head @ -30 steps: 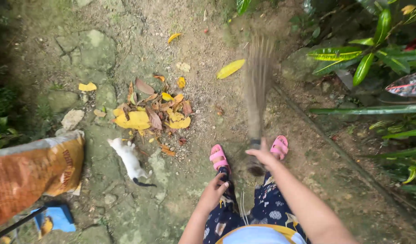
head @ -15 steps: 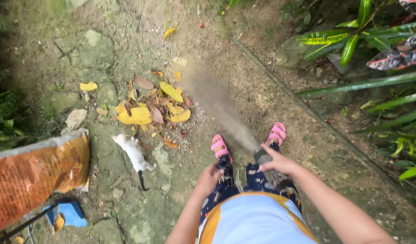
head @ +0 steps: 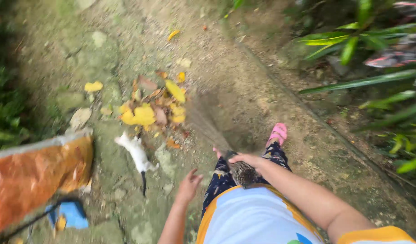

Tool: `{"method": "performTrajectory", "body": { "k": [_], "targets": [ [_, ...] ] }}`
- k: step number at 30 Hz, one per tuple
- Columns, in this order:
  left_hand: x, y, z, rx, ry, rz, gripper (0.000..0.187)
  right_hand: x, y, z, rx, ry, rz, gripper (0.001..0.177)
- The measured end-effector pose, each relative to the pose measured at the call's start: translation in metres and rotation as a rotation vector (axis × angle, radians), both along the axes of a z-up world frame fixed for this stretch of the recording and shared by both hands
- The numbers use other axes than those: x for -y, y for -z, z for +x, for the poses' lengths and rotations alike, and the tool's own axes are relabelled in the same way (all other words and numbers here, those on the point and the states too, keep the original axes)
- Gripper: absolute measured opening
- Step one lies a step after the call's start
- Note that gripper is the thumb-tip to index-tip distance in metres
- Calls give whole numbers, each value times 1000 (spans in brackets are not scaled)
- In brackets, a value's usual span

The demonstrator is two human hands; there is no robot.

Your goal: Sweeping leaves and debris on the ground outdoors using a stick broom.

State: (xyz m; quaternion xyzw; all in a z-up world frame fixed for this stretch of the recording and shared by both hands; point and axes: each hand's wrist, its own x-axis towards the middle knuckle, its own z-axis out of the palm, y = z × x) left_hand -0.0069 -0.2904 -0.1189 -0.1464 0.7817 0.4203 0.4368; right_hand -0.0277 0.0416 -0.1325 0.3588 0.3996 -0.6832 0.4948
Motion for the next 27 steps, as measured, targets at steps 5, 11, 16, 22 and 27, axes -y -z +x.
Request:
{"method": "performTrajectory", "body": {
  "k": [5,11,16,22,27],
  "targets": [
    [8,2,-34,-70,39,-47,62,-22,-56,-37,-86,-94,-193,70],
    [-27,8,-91,-94,137,-54,63,-40,-95,-93,-232,-214,64,86],
    [-69,28,-147,-126,192,-28,63,-61,-93,-139,-291,-272,222,85],
    [-89,55,-218,-158,197,-127,64,-90,-74,-231,-262,-27,-20,67],
    [-90,76,-279,-139,187,-233,65,-120,-56,-352,-99,-91,-48,66]
  ]
}}
